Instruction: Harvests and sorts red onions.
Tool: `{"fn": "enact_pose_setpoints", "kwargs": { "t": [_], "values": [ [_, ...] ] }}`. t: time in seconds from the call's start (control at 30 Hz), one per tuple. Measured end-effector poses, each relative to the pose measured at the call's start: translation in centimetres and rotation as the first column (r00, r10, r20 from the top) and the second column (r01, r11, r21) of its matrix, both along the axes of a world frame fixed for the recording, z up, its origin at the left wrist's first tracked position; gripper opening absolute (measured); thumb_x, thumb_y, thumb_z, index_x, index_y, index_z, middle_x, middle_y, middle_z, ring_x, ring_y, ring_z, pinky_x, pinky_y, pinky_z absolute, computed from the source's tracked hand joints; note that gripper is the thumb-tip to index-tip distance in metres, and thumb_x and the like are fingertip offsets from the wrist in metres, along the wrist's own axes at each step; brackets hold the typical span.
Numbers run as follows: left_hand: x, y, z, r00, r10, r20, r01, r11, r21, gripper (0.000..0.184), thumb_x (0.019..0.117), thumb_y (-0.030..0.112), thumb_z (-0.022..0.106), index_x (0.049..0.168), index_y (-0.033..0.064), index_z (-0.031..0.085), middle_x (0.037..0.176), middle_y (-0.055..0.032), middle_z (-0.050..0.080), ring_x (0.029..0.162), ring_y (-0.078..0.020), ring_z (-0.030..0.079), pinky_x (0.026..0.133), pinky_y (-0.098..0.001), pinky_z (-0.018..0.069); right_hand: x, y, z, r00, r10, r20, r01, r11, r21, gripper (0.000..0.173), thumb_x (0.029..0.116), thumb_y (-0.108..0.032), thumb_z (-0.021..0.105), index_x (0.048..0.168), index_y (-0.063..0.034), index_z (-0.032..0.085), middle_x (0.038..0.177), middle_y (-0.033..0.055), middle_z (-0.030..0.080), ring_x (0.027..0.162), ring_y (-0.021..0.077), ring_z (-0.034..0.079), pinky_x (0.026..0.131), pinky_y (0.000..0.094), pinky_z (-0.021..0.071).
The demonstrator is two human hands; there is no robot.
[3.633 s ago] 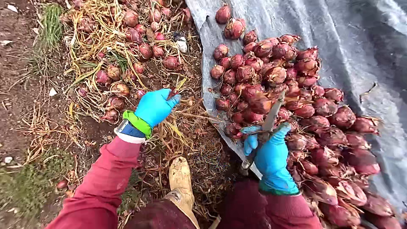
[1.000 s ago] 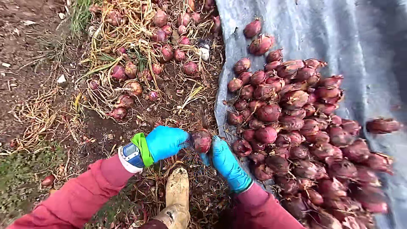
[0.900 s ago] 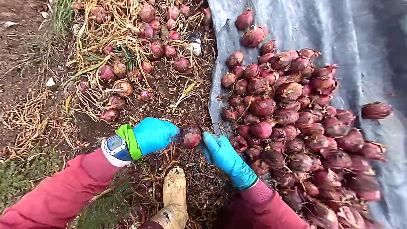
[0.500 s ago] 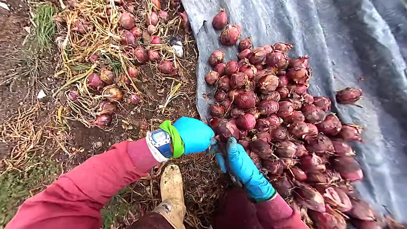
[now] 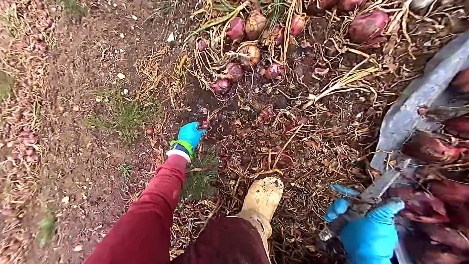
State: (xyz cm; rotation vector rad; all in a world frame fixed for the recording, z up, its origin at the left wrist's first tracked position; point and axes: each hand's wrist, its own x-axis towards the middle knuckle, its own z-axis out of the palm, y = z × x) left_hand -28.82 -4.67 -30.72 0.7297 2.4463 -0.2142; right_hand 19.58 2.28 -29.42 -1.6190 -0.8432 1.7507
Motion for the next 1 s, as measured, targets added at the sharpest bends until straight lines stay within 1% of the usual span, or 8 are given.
{"fn": "enact_pose_setpoints", "kwargs": {
  "t": [0.13,0.33,0.47,0.6,0.77,0.9,0.93,1.0],
  "values": [
    [4.3,-8.6,-1.5,0.957,0.288,-0.025,-0.285,0.954,0.093,0.035,0.0965,0.033,0.071,0.127,0.0158,0.071,0.123,-0.0131,0.073,0.12,-0.033,0.067,0.105,-0.0624,0.0497,-1.2,-0.2,-0.3,0.985,0.157,0.073,-0.16,0.986,0.039,0.078,0.1062,-0.059,0.003,0.107,-0.009,0.062,0.064,0.0031,0.063,0.045,0.0161,0.058,0.04,0.0345,0.0529],
    [8.4,-10.5,1.6,0.935,0.082,0.344,-0.119,0.989,0.088,0.048,0.0907,0.009,0.076,0.137,0.008,0.064,0.128,-0.023,0.068,0.12,-0.0423,0.064,0.102,-0.065,0.0497,-0.1,-2.1,0.9,0.961,0.277,0.02,-0.278,0.96,0.023,0.08,0.1074,-0.05,-0.001,0.118,-0.0029,0.063,0.062,0.0021,0.064,0.048,0.0153,0.061,0.045,0.0346,0.0559],
    [8.4,-14.4,0.0,0.846,0.194,0.496,-0.308,0.938,0.159,0.043,0.1126,0.019,0.043,0.151,0.0005,0.049,0.153,-0.0216,0.052,0.144,-0.0332,0.048,0.122,-0.0483,0.0351,0.2,-3.5,0.3,0.949,0.31,0.058,-0.312,0.949,0.032,0.074,0.1099,-0.042,0.001,0.119,0.0021,0.06,0.069,0.0051,0.069,0.051,0.0189,0.066,0.048,0.0401,0.0593],
    [7.8,-14.0,-0.6,0.896,0.071,0.439,-0.215,0.933,0.287,0.04,0.108,0.017,0.054,0.144,-0.0012,0.053,0.135,-0.0282,0.063,0.124,-0.0429,0.062,0.105,-0.0601,0.0485,0.4,-4.2,-1.4,0.957,0.29,0.015,-0.289,0.956,-0.052,0.085,0.1074,-0.052,-0.003,0.12,0.002,0.061,0.071,0.009,0.068,0.054,0.0215,0.066,0.051,0.0422,0.0592],
    [6.2,-4.9,2.4,0.893,0.016,0.45,-0.221,0.887,0.406,0.04,0.1052,0.018,0.059,0.144,0.0087,0.055,0.134,-0.0133,0.066,0.124,-0.0232,0.063,0.109,-0.0467,0.0498,-1.9,-2.2,-1.9,0.95,0.305,-0.061,-0.311,0.936,-0.167,0.089,0.1054,-0.06,0.001,0.122,-0.0017,0.066,0.061,0.0092,0.062,0.047,0.0212,0.06,0.046,0.0404,0.0558],
    [4.0,3.0,-0.1,0.778,0.109,0.619,-0.362,0.882,0.3,0.037,0.0943,0.013,0.075,0.128,0.0039,0.064,0.098,-0.0141,0.074,0.077,-0.0203,0.071,0.073,-0.04,0.0609,-3.2,1.0,-2.4,0.936,0.345,-0.066,-0.349,0.935,-0.06,0.085,0.1075,-0.057,0.006,0.122,-0.001,0.068,0.064,0.012,0.064,0.047,0.0219,0.06,0.046,0.04,0.0558],
    [4.5,4.9,0.4,0.732,0.102,0.674,-0.402,0.863,0.306,0.038,0.0941,0.011,0.075,0.13,0.004,0.062,0.088,-0.0142,0.072,0.06,-0.0187,0.064,0.057,-0.035,0.0566,-3.4,1.7,-2.2,0.941,0.329,-0.074,-0.334,0.941,-0.053,0.084,0.1076,-0.057,0.007,0.122,-0.001,0.068,0.064,0.0123,0.064,0.047,0.0224,0.06,0.046,0.0402,0.056],
    [7.1,8.6,3.5,0.644,-0.018,0.765,-0.411,0.835,0.366,0.036,0.0964,0.007,0.071,0.131,0.005,0.063,0.09,-0.0129,0.074,0.047,-0.0143,0.053,0.043,-0.0282,0.0463,-3.9,2.8,-1.8,0.944,0.315,-0.095,-0.323,0.943,-0.081,0.087,0.1067,-0.058,0.003,0.122,-0.0013,0.067,0.064,0.0125,0.064,0.048,0.0229,0.06,0.047,0.0406,0.0559]
  ]
}}
